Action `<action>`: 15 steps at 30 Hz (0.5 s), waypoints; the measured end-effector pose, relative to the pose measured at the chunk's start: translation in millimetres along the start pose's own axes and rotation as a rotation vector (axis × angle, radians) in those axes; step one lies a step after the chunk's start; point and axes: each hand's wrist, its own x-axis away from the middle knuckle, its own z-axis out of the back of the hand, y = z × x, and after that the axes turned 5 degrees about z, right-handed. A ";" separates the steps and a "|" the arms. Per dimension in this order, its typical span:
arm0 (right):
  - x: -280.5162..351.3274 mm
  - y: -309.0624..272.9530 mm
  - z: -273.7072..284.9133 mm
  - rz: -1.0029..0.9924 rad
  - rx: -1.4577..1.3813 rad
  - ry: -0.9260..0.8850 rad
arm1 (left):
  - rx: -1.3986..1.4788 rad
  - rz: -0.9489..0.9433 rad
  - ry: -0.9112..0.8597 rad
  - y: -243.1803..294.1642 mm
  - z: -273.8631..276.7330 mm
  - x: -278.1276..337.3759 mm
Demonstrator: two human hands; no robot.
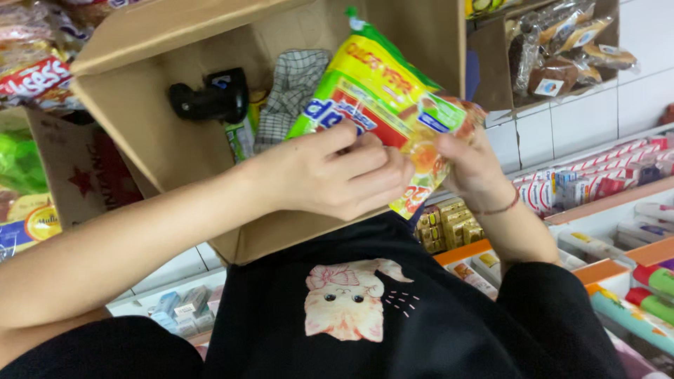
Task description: The person takes instant noodle packets from a cardboard box, wipes them with a cloth, and organizes them onto store shelves. They also scan individual packets with a handheld barcode scanner before placing them.
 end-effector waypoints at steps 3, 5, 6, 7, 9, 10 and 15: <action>27.1 -5.4 8.8 0.169 0.162 0.255 | 0.072 -0.048 0.098 -0.3 -37.7 7.5; 39.8 -14.0 20.9 0.332 0.253 0.360 | 0.121 -0.103 -0.164 -2.4 -72.9 19.6; 43.8 -17.8 26.8 0.436 0.287 0.395 | 0.146 -0.133 -0.295 -2.9 -91.5 28.5; 46.6 -20.0 31.5 0.541 0.321 0.428 | 0.102 -0.045 -0.318 -1.6 -109.8 39.3; 52.5 -27.9 39.2 0.524 0.321 0.476 | 0.074 0.095 -0.462 0.5 -150.8 61.7; 53.3 -29.4 41.6 0.524 0.328 0.488 | 0.089 0.146 -0.586 1.9 -173.0 72.1; 50.7 -27.8 55.1 0.567 0.358 0.519 | 0.170 0.376 -0.837 8.7 -271.5 92.1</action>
